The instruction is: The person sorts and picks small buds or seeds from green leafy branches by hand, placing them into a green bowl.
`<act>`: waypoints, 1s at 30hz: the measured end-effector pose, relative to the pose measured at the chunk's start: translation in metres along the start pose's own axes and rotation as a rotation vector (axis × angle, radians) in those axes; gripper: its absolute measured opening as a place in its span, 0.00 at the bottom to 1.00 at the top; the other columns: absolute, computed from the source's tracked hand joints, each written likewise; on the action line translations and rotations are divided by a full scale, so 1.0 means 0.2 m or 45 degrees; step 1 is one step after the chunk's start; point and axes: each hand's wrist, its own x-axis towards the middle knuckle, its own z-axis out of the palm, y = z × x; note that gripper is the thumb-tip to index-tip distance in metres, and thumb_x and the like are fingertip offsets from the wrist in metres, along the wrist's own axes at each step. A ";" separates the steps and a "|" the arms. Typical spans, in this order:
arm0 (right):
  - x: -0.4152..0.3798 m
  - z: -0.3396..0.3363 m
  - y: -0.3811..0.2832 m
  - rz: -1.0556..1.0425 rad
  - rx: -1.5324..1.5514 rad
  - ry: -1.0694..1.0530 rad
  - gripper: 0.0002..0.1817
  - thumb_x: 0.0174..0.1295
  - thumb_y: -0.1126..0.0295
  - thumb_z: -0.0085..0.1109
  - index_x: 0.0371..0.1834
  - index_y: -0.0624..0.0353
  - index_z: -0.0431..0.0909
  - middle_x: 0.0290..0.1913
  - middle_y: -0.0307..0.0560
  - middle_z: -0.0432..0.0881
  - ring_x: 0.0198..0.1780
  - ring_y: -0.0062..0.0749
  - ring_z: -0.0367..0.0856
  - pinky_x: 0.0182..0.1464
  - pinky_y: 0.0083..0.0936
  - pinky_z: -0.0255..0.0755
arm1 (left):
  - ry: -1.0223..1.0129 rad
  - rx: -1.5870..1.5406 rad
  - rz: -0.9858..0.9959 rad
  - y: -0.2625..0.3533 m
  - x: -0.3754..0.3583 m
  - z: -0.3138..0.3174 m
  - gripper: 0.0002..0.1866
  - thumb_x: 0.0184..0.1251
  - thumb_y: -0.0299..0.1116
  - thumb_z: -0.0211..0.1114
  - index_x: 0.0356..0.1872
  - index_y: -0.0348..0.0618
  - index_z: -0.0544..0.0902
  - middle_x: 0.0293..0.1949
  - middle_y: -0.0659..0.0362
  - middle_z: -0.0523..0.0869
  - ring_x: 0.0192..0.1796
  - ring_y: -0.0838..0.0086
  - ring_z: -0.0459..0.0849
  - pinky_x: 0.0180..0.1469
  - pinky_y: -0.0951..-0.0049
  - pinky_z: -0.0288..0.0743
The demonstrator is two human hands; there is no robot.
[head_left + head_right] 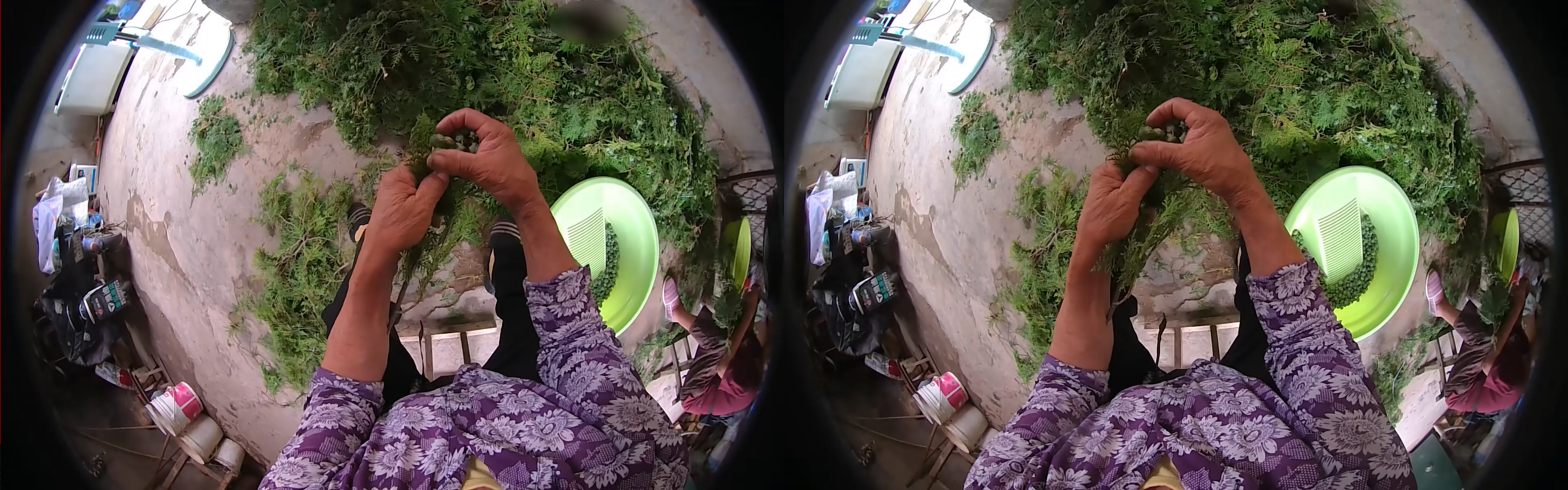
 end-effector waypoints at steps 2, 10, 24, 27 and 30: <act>0.01 0.01 0.02 -0.255 -0.204 0.032 0.20 0.43 0.64 0.70 0.37 0.61 0.75 0.31 0.35 0.75 0.33 0.15 0.71 0.33 0.12 0.68 | 0.008 0.044 -0.003 -0.01 0.00 0.00 0.08 0.64 0.34 0.51 0.33 0.41 0.75 0.19 0.67 0.73 0.18 0.86 0.69 0.17 0.83 0.63; -0.01 0.03 -0.02 -0.202 -0.228 0.036 0.17 0.44 0.68 0.67 0.36 0.62 0.76 0.31 0.35 0.76 0.34 0.13 0.70 0.34 0.13 0.68 | -0.011 0.108 0.007 -0.01 0.00 0.00 0.07 0.64 0.32 0.51 0.33 0.40 0.75 0.20 0.69 0.72 0.21 0.87 0.67 0.20 0.83 0.61; -0.02 0.03 -0.01 -0.137 -0.032 0.046 0.12 0.47 0.70 0.63 0.34 0.62 0.77 0.30 0.35 0.77 0.31 0.14 0.71 0.33 0.13 0.67 | -0.053 0.007 0.068 0.00 -0.01 0.00 0.07 0.62 0.32 0.53 0.33 0.40 0.76 0.20 0.69 0.73 0.22 0.87 0.67 0.22 0.83 0.60; -0.01 0.02 0.02 -0.016 0.217 0.033 0.11 0.48 0.71 0.63 0.34 0.62 0.76 0.30 0.35 0.77 0.31 0.14 0.72 0.32 0.12 0.68 | -0.066 -0.016 0.028 0.01 -0.02 0.00 0.06 0.62 0.32 0.53 0.32 0.40 0.76 0.19 0.69 0.73 0.20 0.87 0.67 0.21 0.83 0.60; -0.01 0.02 0.04 0.137 0.463 -0.023 0.11 0.49 0.72 0.62 0.36 0.62 0.75 0.31 0.36 0.78 0.31 0.14 0.74 0.32 0.10 0.68 | -0.076 -0.024 0.107 -0.01 -0.02 -0.01 0.06 0.62 0.31 0.54 0.32 0.40 0.77 0.20 0.69 0.73 0.20 0.88 0.67 0.21 0.83 0.60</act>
